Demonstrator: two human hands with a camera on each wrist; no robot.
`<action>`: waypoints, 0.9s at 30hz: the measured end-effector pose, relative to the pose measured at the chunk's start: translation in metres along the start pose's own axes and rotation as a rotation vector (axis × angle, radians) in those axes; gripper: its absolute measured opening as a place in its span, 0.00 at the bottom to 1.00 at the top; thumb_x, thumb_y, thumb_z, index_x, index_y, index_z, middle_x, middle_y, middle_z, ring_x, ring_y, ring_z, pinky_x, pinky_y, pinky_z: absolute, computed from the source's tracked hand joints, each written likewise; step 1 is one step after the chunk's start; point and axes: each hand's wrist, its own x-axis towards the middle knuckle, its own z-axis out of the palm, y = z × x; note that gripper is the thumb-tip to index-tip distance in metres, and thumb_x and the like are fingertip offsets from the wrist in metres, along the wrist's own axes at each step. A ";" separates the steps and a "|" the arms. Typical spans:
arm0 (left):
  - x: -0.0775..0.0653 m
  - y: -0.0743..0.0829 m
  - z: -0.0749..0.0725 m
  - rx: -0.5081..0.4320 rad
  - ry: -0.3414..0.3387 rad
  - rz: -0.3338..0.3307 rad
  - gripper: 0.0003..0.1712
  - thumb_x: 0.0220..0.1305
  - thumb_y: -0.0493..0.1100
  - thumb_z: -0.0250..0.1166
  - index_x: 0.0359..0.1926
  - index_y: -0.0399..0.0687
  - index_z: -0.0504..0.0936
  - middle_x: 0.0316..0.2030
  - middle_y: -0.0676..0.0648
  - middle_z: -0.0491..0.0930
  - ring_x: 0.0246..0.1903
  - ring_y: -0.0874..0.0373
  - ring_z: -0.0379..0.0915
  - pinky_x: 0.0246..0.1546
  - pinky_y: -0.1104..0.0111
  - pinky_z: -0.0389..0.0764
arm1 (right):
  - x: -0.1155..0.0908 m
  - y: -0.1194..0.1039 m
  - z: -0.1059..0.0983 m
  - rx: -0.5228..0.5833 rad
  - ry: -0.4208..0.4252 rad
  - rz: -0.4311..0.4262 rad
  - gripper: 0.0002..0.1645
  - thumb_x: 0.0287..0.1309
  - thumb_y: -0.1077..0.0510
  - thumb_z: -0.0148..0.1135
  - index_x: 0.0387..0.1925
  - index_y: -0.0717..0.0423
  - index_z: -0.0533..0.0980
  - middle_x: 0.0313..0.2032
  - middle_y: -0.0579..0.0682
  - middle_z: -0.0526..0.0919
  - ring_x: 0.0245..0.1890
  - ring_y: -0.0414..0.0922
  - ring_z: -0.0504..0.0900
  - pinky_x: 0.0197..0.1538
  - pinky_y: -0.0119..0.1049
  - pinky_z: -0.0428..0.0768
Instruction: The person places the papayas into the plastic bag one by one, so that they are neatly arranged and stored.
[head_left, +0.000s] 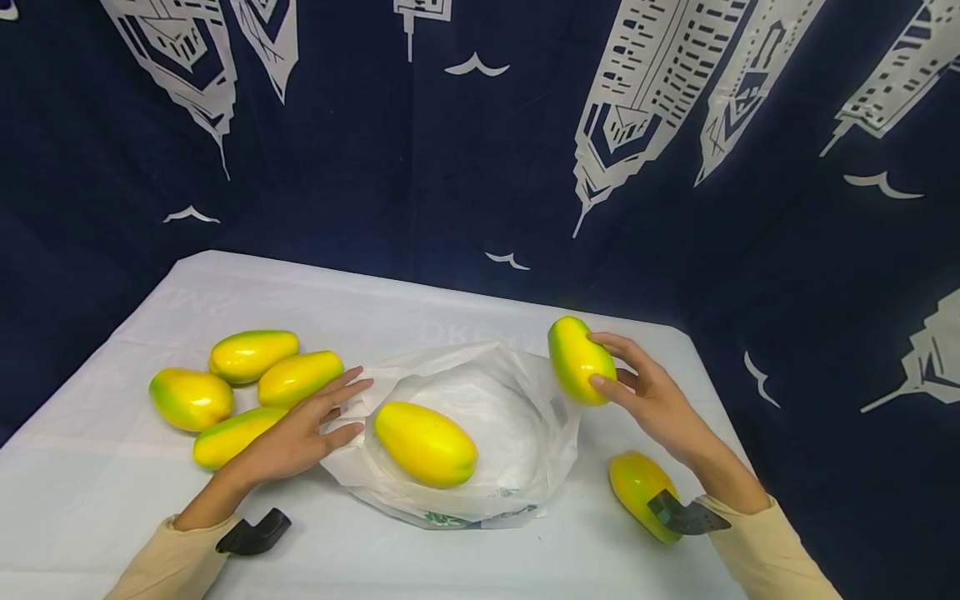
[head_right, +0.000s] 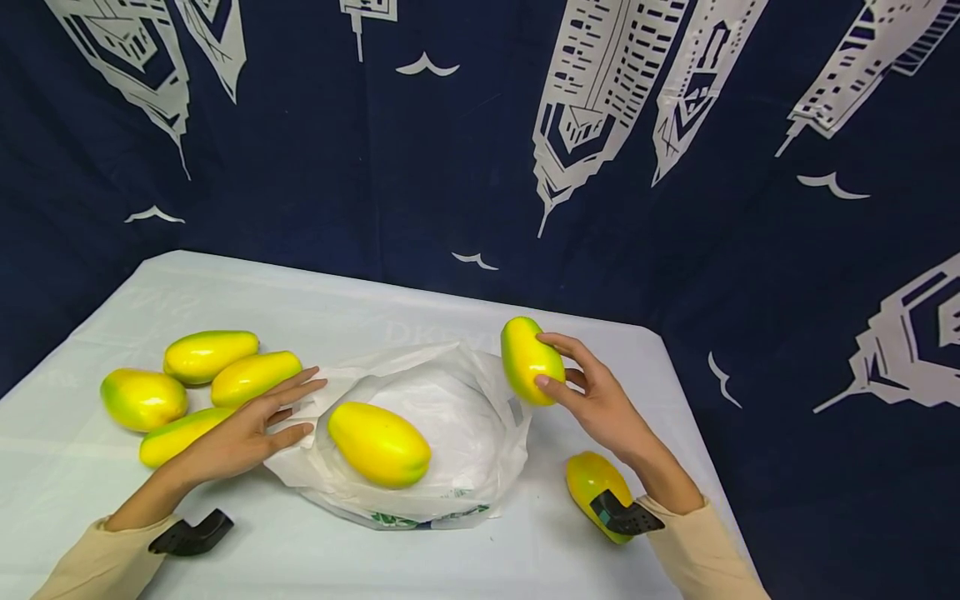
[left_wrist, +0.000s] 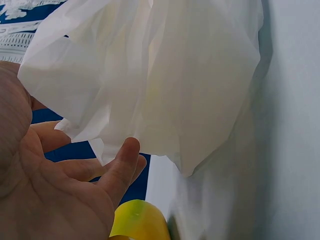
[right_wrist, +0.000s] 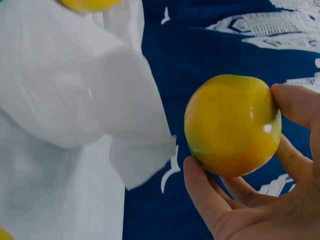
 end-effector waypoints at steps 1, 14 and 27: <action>0.000 0.000 0.000 0.001 0.000 0.001 0.36 0.72 0.45 0.61 0.75 0.41 0.61 0.79 0.36 0.45 0.76 0.36 0.47 0.68 0.44 0.64 | 0.000 -0.001 0.002 -0.005 -0.004 -0.005 0.35 0.71 0.50 0.59 0.74 0.43 0.60 0.76 0.54 0.57 0.72 0.66 0.64 0.68 0.59 0.69; 0.001 0.000 0.001 0.008 0.003 0.009 0.35 0.72 0.44 0.61 0.75 0.40 0.61 0.78 0.35 0.45 0.76 0.35 0.46 0.68 0.44 0.64 | -0.006 -0.016 0.025 -0.044 -0.039 -0.062 0.33 0.69 0.50 0.61 0.72 0.39 0.62 0.74 0.53 0.61 0.71 0.63 0.65 0.67 0.62 0.71; 0.000 -0.001 0.001 0.012 0.000 0.003 0.35 0.72 0.46 0.61 0.75 0.42 0.61 0.79 0.37 0.45 0.76 0.36 0.47 0.68 0.45 0.64 | -0.008 -0.025 0.057 0.007 -0.060 0.006 0.33 0.66 0.48 0.65 0.68 0.34 0.63 0.74 0.52 0.61 0.67 0.66 0.70 0.58 0.51 0.83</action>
